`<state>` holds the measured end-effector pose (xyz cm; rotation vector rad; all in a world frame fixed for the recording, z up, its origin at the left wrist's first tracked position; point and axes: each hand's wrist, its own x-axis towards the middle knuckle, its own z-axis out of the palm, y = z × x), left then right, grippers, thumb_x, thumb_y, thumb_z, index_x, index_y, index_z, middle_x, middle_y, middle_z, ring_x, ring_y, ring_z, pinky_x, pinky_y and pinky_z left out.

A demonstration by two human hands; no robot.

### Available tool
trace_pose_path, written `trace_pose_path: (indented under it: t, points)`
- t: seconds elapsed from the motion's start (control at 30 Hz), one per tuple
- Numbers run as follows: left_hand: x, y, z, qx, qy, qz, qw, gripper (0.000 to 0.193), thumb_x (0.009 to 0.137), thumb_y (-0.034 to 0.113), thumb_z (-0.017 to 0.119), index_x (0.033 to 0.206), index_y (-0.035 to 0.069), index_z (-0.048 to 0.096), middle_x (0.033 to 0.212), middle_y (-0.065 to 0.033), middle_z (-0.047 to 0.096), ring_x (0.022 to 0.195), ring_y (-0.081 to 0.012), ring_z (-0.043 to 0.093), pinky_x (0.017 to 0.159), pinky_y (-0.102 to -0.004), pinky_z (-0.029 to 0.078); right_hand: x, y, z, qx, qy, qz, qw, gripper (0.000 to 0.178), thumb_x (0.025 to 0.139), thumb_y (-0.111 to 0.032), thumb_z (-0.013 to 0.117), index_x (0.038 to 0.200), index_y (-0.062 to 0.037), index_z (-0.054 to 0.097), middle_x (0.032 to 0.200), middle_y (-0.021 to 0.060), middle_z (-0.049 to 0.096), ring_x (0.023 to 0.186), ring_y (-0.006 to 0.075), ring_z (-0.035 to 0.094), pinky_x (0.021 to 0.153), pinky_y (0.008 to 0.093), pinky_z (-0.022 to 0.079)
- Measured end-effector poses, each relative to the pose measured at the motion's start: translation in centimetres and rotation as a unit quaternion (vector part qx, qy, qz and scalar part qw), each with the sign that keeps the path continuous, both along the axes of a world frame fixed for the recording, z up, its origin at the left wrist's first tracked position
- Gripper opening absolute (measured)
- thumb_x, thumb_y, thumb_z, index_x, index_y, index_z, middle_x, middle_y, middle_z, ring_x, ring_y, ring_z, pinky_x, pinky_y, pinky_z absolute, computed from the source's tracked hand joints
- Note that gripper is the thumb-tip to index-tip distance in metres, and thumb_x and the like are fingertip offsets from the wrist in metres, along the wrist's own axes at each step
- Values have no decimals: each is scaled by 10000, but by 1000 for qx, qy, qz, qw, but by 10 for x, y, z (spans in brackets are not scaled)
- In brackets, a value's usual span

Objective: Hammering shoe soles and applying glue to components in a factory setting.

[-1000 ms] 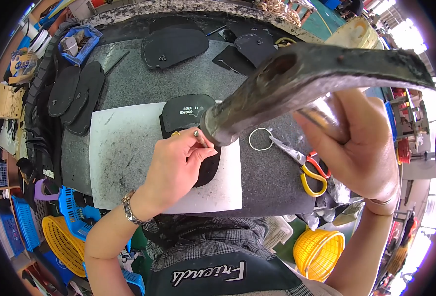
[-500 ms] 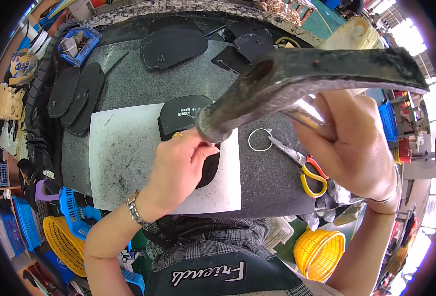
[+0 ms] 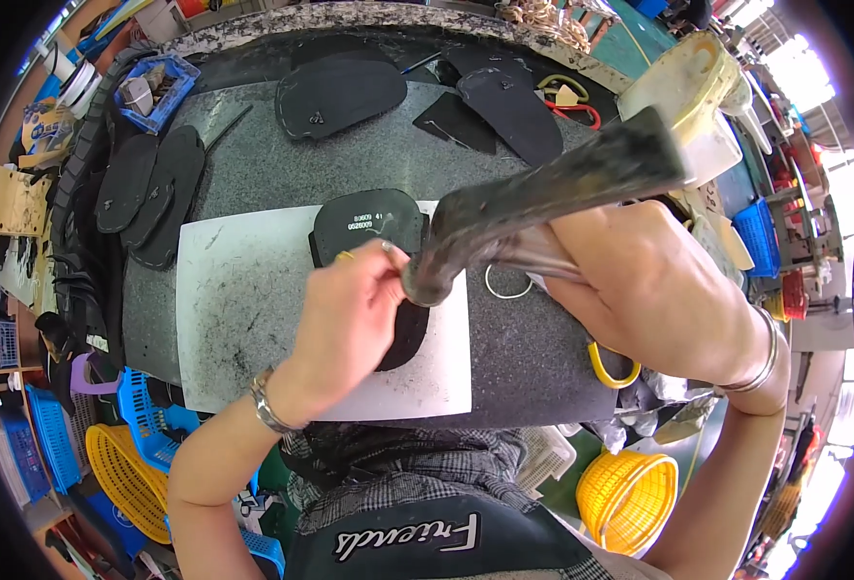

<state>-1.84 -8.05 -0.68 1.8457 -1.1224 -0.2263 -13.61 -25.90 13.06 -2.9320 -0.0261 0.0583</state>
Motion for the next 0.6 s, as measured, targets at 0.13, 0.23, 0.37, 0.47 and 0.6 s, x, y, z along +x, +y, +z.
trace_pose_path:
  t: [0.13, 0.23, 0.37, 0.47, 0.6]
  points:
    - [6, 1, -5, -24, 227, 18, 973, 49, 848, 20, 604, 862, -22, 583, 779, -90, 639, 738, -127, 632, 664, -254, 503, 2, 1, 14, 56, -110, -2, 992, 262, 727, 17, 633, 976, 38, 556, 671, 139, 545, 539, 238, 538, 526, 319, 420]
    - [12, -1, -2, -46, 360, 24, 931, 69, 837, 6, 615, 867, -36, 570, 835, -89, 627, 795, -154, 634, 704, -254, 525, 5, 0, 18, 31, -148, 15, 988, 288, 724, 42, 627, 1005, 57, 570, 636, 119, 537, 506, 180, 502, 518, 274, 404]
    - [2, -1, 2, 15, 118, 21, 993, 79, 815, 3, 630, 866, -11, 572, 811, -82, 634, 755, -137, 637, 663, -254, 521, 9, -7, 15, 53, -203, 47, 977, 273, 735, 22, 638, 999, 52, 577, 713, 113, 559, 523, 188, 510, 524, 280, 410]
    - [-4, -3, 3, 13, -57, 8, 998, 106, 788, 10, 636, 878, 13, 581, 748, -109, 612, 687, -223, 605, 602, -306, 495, 9, 4, 14, -11, -35, -47, 998, 248, 743, -12, 643, 980, 26, 579, 732, 123, 554, 555, 238, 533, 537, 314, 428]
    - [8, -7, -8, -57, 55, 14, 997, 119, 789, 18, 636, 892, 14, 576, 751, -140, 614, 614, -250, 610, 559, -320, 476, 5, -3, 4, -22, 32, 4, 999, 220, 734, -22, 641, 938, -2, 560, 715, 146, 545, 580, 338, 536, 519, 376, 419]
